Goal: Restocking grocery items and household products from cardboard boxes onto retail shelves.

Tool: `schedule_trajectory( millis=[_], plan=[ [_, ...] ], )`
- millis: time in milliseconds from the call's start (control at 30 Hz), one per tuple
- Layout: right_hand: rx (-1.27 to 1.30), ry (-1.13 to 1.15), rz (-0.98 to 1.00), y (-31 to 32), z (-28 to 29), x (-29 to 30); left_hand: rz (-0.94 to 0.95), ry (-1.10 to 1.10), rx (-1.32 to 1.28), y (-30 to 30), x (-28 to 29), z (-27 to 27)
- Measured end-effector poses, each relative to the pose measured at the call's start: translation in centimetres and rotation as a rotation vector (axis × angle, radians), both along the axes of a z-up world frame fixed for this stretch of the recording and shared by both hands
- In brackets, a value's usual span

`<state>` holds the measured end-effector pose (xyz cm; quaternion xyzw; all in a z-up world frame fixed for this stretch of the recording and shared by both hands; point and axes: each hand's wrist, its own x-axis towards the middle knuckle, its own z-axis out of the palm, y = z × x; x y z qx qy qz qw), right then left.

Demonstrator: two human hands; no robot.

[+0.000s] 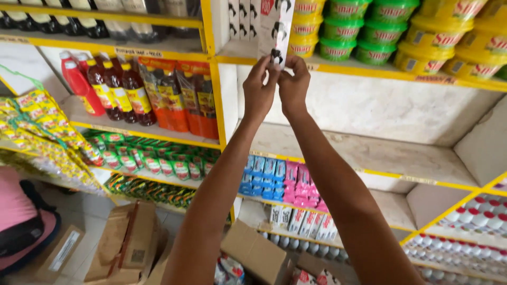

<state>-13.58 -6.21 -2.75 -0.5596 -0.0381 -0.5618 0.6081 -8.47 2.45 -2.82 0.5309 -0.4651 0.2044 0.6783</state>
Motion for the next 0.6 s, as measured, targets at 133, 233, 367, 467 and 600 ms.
schedule_trajectory(
  millis=[133, 233, 367, 467, 600],
  plan=[
    [-0.121, 0.025, -0.185, -0.8, 1.2, 1.9, -0.052, 0.09, 0.069, -1.7, 2.6, 1.5],
    [-0.123, 0.109, -0.273, -1.5, 1.3, 2.7, 0.112, 0.019, 0.131, -2.5, 4.4, 1.9],
    [-0.236, 0.181, -0.449, -3.5, 1.3, 4.1, 0.259, -0.073, 0.209, -2.3, 5.0, 2.7],
    [-0.237, 0.319, -0.479, -3.4, 2.0, 3.9, 0.245, -0.114, 0.198, -3.7, 7.2, 2.5],
    [-0.246, 0.416, -0.436, -4.2, 3.2, 4.0, 0.338, -0.226, 0.211, -5.2, 8.4, 2.7]
  ],
)
